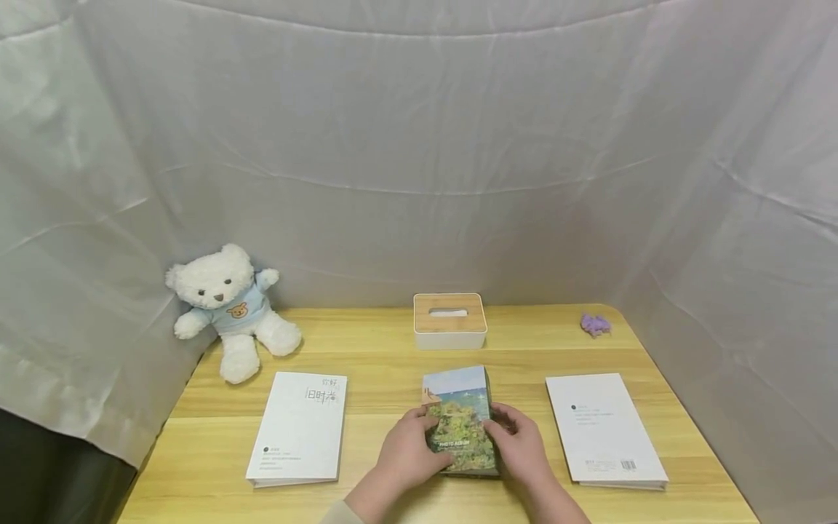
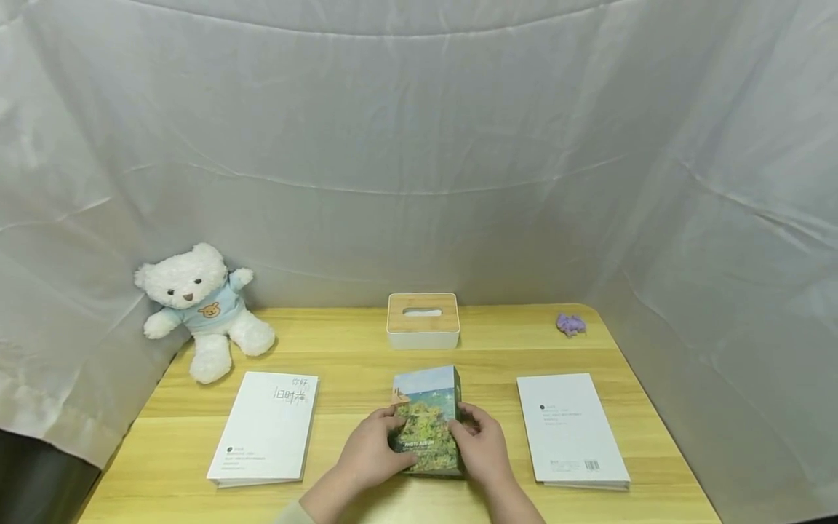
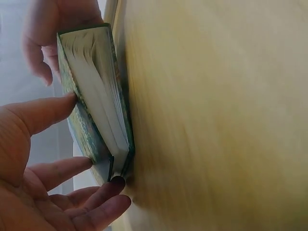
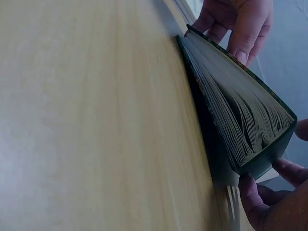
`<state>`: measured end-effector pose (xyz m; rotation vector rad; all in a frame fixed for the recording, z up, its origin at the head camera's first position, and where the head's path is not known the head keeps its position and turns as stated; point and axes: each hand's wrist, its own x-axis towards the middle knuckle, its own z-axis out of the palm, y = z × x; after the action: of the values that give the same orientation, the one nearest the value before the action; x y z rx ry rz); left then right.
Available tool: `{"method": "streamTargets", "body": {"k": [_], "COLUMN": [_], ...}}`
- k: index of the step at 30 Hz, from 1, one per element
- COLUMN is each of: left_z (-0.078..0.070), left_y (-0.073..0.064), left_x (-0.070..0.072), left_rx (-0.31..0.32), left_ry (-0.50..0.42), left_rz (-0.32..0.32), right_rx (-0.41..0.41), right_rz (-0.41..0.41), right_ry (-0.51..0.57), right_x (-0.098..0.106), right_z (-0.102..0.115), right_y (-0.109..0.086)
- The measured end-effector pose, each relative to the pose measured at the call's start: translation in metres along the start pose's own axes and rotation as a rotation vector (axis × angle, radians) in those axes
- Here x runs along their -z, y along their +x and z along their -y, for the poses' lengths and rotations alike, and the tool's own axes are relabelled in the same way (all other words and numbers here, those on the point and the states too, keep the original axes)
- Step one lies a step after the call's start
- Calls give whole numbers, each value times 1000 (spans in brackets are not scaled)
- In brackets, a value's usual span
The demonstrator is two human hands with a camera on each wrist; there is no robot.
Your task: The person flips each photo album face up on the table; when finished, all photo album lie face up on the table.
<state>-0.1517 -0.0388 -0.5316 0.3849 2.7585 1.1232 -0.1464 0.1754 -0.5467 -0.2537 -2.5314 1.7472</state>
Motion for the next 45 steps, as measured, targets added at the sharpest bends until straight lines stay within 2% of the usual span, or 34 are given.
{"method": "streamTargets", "body": {"k": [7,12,18,25,32,38,45], "left_z": [-2,-4,-3,-4,-5,-3,2], "left_y": [-2,-2,-1,-1,0,0,1], "left_x": [-2,-1,1,0,0,0,-4], "left_rx": [8,-10,-13,0,-8,-38,-119], "left_ry": [-25,-24,-32,-51,-83,-99,-140], "left_rz": [-20,-10,6,-20,15,47,14], "right_rx": [-21,-2,-25,-29,-54,-58,-52], "right_rz": [3,7,13,33,8,16,41], "right_ry": [17,39,93,132,153,194,205], "right_x": [4,7,8,9,12,16,18], "right_z": [4,5,7,10,12,15,20], "right_y": [1,2,2,1,2,3,2]}}
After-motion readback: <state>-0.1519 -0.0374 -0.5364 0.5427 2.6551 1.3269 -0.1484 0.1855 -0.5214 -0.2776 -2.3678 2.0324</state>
